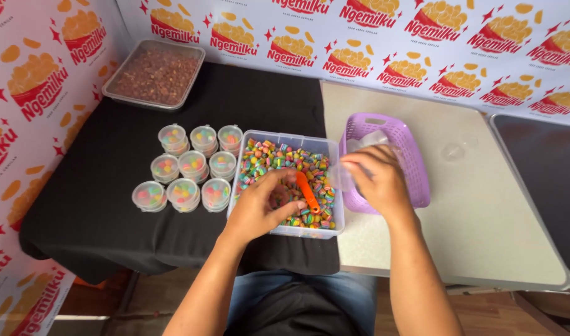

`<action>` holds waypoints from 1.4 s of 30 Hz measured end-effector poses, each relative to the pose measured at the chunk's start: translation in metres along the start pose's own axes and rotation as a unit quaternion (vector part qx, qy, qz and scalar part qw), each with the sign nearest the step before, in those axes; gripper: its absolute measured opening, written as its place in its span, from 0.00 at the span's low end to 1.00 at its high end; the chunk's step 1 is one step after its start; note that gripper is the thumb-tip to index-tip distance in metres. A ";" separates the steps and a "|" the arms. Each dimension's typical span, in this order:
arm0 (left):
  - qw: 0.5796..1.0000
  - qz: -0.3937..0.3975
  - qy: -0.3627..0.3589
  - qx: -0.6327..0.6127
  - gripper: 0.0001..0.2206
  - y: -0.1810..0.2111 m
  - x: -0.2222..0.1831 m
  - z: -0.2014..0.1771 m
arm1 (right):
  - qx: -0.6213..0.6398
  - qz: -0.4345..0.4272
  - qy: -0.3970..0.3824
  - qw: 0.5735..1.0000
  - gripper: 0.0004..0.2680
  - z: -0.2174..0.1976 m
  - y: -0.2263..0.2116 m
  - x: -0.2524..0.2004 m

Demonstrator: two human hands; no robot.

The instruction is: Filling small plastic cups with colorful candies using a small scoop at a steady pace.

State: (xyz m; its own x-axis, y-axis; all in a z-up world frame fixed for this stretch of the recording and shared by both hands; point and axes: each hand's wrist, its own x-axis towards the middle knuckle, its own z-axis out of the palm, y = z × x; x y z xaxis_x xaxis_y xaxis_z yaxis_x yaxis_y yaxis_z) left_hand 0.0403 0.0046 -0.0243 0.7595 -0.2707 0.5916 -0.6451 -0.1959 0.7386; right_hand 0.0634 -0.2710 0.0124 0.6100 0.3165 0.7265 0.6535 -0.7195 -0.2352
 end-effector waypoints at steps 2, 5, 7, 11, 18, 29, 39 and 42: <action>1.000 0.005 -0.004 -0.004 0.28 0.005 0.001 -0.002 | 0.020 -0.016 -0.012 1.000 0.03 0.012 -0.017 0.010; 1.000 0.005 -0.006 -0.024 0.34 0.005 0.000 -0.002 | 0.045 -0.051 -0.032 0.997 0.03 0.029 -0.033 0.021; 0.999 -0.001 -0.006 -0.037 0.36 0.004 0.000 -0.003 | 0.051 -0.069 -0.038 0.996 0.03 0.038 -0.041 0.027; 1.000 -0.010 0.000 -0.026 0.33 -0.002 -0.002 -0.002 | 0.057 -0.075 -0.062 0.994 0.03 0.050 -0.049 0.032; 0.995 -0.012 0.100 0.028 0.32 0.002 0.000 0.002 | 0.032 0.067 0.025 0.997 0.08 0.052 -0.057 0.011; 0.988 -0.041 0.144 0.022 0.28 -0.003 -0.001 0.003 | -0.153 0.257 -0.208 0.931 0.07 0.071 -0.042 -0.030; 0.987 -0.075 0.140 0.008 0.30 -0.005 -0.002 0.000 | 0.049 0.320 -0.040 0.945 0.04 0.054 -0.028 -0.041; 0.987 -0.042 0.152 -0.025 0.32 -0.001 0.002 0.004 | 0.107 0.297 0.016 0.949 0.04 0.056 -0.028 -0.038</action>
State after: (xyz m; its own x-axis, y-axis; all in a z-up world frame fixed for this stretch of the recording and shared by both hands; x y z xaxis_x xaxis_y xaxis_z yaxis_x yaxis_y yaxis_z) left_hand 0.0418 0.0009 -0.0253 0.8051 0.0404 0.5917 -0.5797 -0.1573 0.7995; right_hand 0.0469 -0.2284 -0.0450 0.8875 -0.1263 0.4432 0.2772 -0.6221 -0.7323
